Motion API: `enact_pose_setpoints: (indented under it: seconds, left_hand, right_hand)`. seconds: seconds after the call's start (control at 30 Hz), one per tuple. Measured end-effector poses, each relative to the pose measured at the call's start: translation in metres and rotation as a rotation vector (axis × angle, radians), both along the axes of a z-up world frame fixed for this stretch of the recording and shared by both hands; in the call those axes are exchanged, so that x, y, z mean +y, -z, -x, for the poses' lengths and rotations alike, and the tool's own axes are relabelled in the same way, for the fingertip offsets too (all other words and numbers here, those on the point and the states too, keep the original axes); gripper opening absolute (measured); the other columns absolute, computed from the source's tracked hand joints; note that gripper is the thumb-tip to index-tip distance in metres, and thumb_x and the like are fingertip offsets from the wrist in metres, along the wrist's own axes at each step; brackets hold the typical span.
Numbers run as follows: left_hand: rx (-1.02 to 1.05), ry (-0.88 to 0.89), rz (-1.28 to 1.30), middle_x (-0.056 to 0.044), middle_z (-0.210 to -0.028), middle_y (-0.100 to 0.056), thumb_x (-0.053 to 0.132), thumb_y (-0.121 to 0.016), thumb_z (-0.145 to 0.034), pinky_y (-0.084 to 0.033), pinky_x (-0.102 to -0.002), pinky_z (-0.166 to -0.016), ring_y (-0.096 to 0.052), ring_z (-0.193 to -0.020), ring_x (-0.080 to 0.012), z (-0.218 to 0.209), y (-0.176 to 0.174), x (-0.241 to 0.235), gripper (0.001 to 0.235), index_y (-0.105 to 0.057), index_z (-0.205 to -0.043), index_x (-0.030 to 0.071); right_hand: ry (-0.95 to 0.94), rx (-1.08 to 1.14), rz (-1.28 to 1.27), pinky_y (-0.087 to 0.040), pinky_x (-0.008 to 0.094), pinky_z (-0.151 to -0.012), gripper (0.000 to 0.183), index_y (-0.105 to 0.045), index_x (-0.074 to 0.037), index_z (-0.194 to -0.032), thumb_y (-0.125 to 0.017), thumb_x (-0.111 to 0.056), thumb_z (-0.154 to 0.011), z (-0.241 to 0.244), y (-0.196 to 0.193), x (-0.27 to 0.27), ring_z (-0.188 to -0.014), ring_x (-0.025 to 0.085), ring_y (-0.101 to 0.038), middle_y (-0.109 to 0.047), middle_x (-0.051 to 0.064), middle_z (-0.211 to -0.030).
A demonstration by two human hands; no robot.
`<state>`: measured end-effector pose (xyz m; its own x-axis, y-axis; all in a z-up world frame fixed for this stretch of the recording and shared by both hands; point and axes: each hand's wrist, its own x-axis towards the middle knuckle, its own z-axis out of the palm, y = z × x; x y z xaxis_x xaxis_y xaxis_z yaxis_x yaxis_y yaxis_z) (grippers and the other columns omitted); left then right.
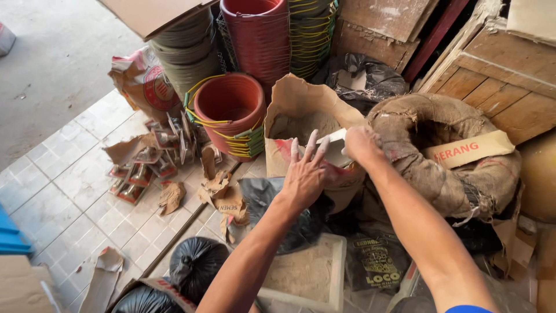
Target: The person scoops grey cement powder from a large bag into a small black plastic bag held in a tray.
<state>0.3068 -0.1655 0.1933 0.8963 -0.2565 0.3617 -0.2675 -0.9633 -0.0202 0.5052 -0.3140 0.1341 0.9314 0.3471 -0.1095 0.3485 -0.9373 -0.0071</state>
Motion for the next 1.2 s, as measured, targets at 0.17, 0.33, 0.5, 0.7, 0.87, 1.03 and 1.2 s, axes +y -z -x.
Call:
enact_pose_setpoints:
  seconds: [0.17,0.33,0.5,0.7,0.87,1.03,1.2]
  left_hand:
    - [-0.063,0.047,0.031,-0.014,-0.106,-0.06,0.024,-0.064,-0.09,-0.026,-0.081,-0.117,-0.054,-0.114,-0.0382,0.001,0.055,0.015,0.021,-0.08,-0.091,0.01]
    - [-0.065,0.056,0.079,-0.012,-0.094,-0.058,0.017,-0.064,-0.087,-0.031,-0.081,-0.11,-0.055,-0.1,-0.0358,0.048,0.063,0.016,0.016,-0.077,-0.088,0.007]
    - [-0.135,0.063,0.111,-0.014,-0.092,-0.059,0.018,-0.067,-0.082,-0.032,-0.081,-0.11,-0.055,-0.101,-0.0368,0.053,0.06,0.011,0.012,-0.072,-0.079,0.007]
    - [-0.002,0.043,0.221,-0.028,-0.161,-0.047,0.013,-0.059,-0.087,-0.027,-0.079,-0.12,-0.037,-0.155,-0.0495,0.071,0.034,0.016,0.012,-0.069,-0.086,0.007]
    - [-0.154,-0.06,0.335,-0.022,-0.138,-0.048,0.013,-0.058,-0.091,-0.036,-0.062,-0.104,-0.045,-0.126,-0.0445,0.076,0.017,0.018,0.009,-0.064,-0.089,0.007]
    - [0.456,-0.422,0.347,-0.019,-0.113,-0.056,0.014,-0.059,-0.09,-0.05,-0.058,-0.087,-0.056,-0.103,-0.0428,0.06,0.101,0.027,0.016,-0.072,-0.098,0.009]
    - [0.698,-0.308,0.575,-0.038,-0.176,0.005,0.038,-0.065,-0.099,-0.034,-0.073,-0.115,-0.018,-0.154,-0.0679,0.046,0.139,0.036,0.032,-0.069,-0.106,0.007]
  right_hand:
    - [-0.019,0.056,-0.099,-0.061,0.061,-0.075,0.034,-0.077,-0.001,-0.103,-0.08,-0.025,-0.08,0.006,-0.008,0.011,-0.094,0.047,-0.078,-0.077,0.023,-0.093]
    - [-0.187,-0.078,-0.324,-0.06,0.064,-0.082,0.035,-0.064,0.003,-0.112,-0.071,-0.023,-0.09,0.034,-0.066,0.029,-0.111,0.052,-0.07,-0.066,0.03,-0.113]
    - [-0.344,-0.3,-0.313,-0.065,0.054,-0.076,0.022,-0.064,0.003,-0.11,-0.062,-0.015,-0.098,-0.004,-0.055,0.063,-0.103,0.043,-0.074,-0.066,0.024,-0.104]
    - [-0.275,-0.195,-0.258,-0.054,0.068,-0.073,0.04,-0.04,-0.007,-0.115,-0.065,-0.016,-0.085,-0.044,0.015,0.094,-0.087,0.059,-0.071,-0.073,0.027,-0.095]
    - [-0.328,-0.15,-0.307,-0.054,0.065,-0.07,0.025,-0.053,-0.006,-0.115,-0.049,-0.007,-0.09,-0.053,0.03,0.093,-0.085,0.057,-0.071,-0.075,0.025,-0.099]
    - [-0.32,-0.095,-0.13,-0.059,0.063,-0.075,0.036,-0.063,-0.007,-0.111,-0.058,-0.003,-0.075,-0.054,0.047,0.082,-0.086,0.058,-0.071,-0.073,0.032,-0.09]
    - [-0.391,0.008,-0.142,-0.058,0.059,-0.091,0.063,-0.073,-0.01,-0.128,-0.057,-0.011,-0.068,-0.049,0.038,0.061,-0.1,0.053,-0.071,-0.078,0.029,-0.096]
